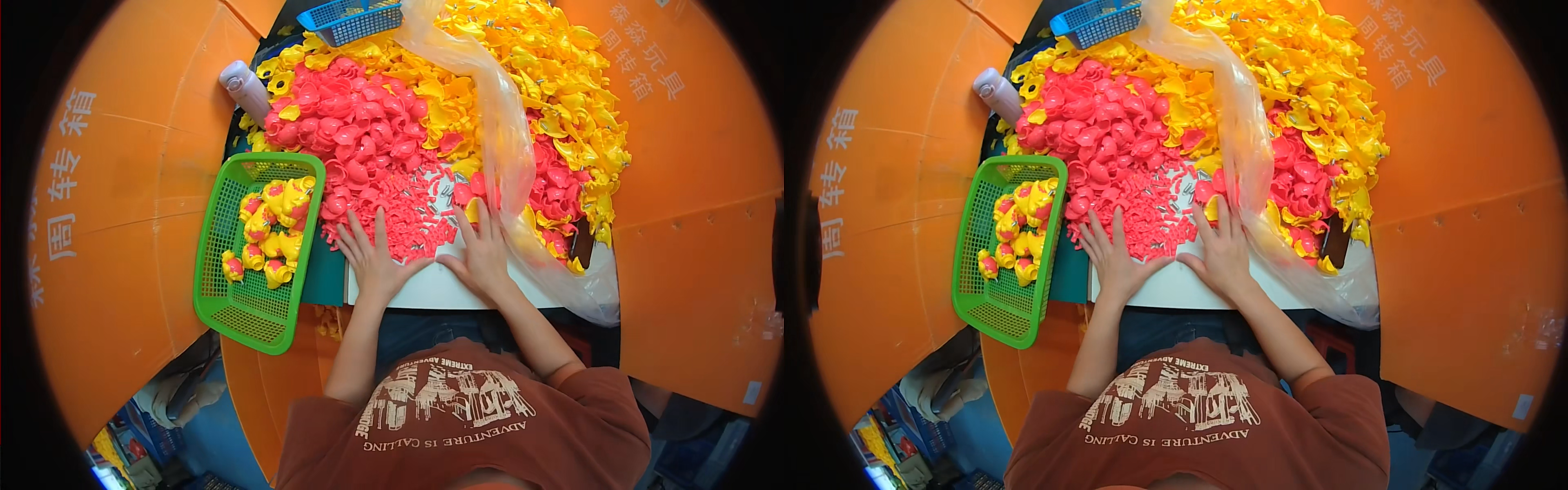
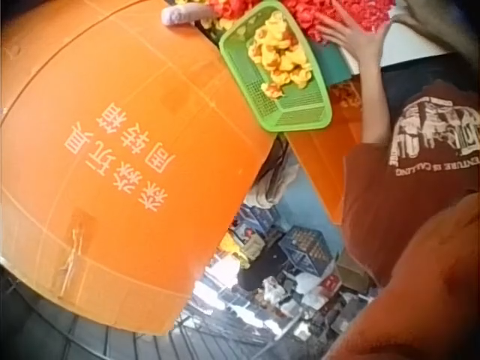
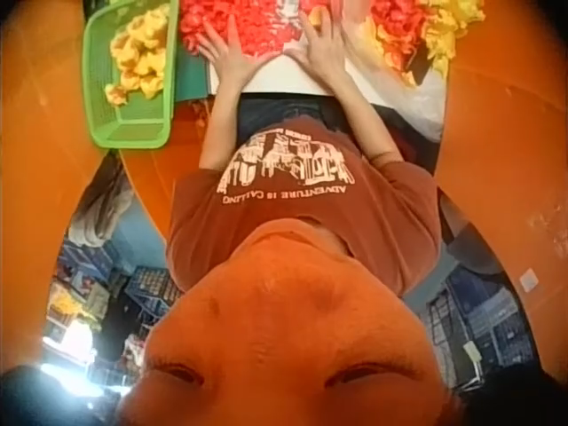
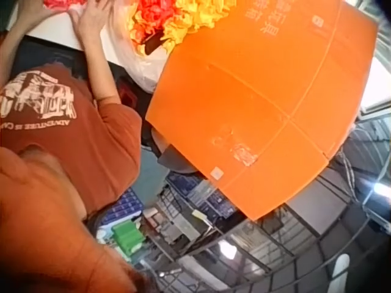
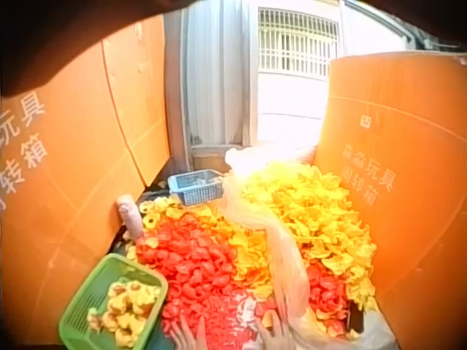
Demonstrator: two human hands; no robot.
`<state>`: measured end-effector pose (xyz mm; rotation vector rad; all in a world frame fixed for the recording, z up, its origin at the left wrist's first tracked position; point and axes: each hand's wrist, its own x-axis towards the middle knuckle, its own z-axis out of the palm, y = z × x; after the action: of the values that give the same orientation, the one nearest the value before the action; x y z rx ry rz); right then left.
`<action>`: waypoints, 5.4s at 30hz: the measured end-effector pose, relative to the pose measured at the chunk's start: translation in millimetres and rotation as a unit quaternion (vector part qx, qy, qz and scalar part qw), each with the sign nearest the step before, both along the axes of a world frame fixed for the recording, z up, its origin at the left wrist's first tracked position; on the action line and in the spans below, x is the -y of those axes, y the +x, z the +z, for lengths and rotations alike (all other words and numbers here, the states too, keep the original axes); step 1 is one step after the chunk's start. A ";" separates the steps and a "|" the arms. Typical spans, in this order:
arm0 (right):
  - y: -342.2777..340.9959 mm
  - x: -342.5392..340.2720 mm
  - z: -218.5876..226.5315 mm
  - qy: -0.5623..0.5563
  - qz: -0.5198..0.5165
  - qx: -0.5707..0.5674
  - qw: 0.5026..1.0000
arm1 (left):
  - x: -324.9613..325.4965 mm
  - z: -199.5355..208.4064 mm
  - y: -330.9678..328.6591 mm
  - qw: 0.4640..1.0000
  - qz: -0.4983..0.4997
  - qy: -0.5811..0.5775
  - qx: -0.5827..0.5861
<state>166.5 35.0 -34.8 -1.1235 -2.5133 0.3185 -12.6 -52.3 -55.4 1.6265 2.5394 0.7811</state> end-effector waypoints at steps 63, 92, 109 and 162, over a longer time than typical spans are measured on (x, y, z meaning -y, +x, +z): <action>29.0 -312.1 111.7 0.304 -0.029 0.260 0.916 | -58.0 -2.2 -19.1 0.952 -0.088 0.285 0.074; -31.8 -194.6 98.9 0.003 -0.022 -0.195 0.981 | -51.9 -4.2 -21.6 0.950 -0.069 0.295 0.073; 28.7 -210.1 104.7 -0.059 -0.133 -0.252 0.957 | -312.0 36.9 14.2 0.927 -0.247 0.026 -0.282; -47.1 -60.2 26.8 -0.042 0.052 -0.285 0.956 | -80.0 32.0 -29.1 0.601 -0.101 0.122 0.783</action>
<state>119.3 95.2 -8.1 -0.7816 -2.0559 0.6779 -41.7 27.7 -23.4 0.4657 0.9163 1.5200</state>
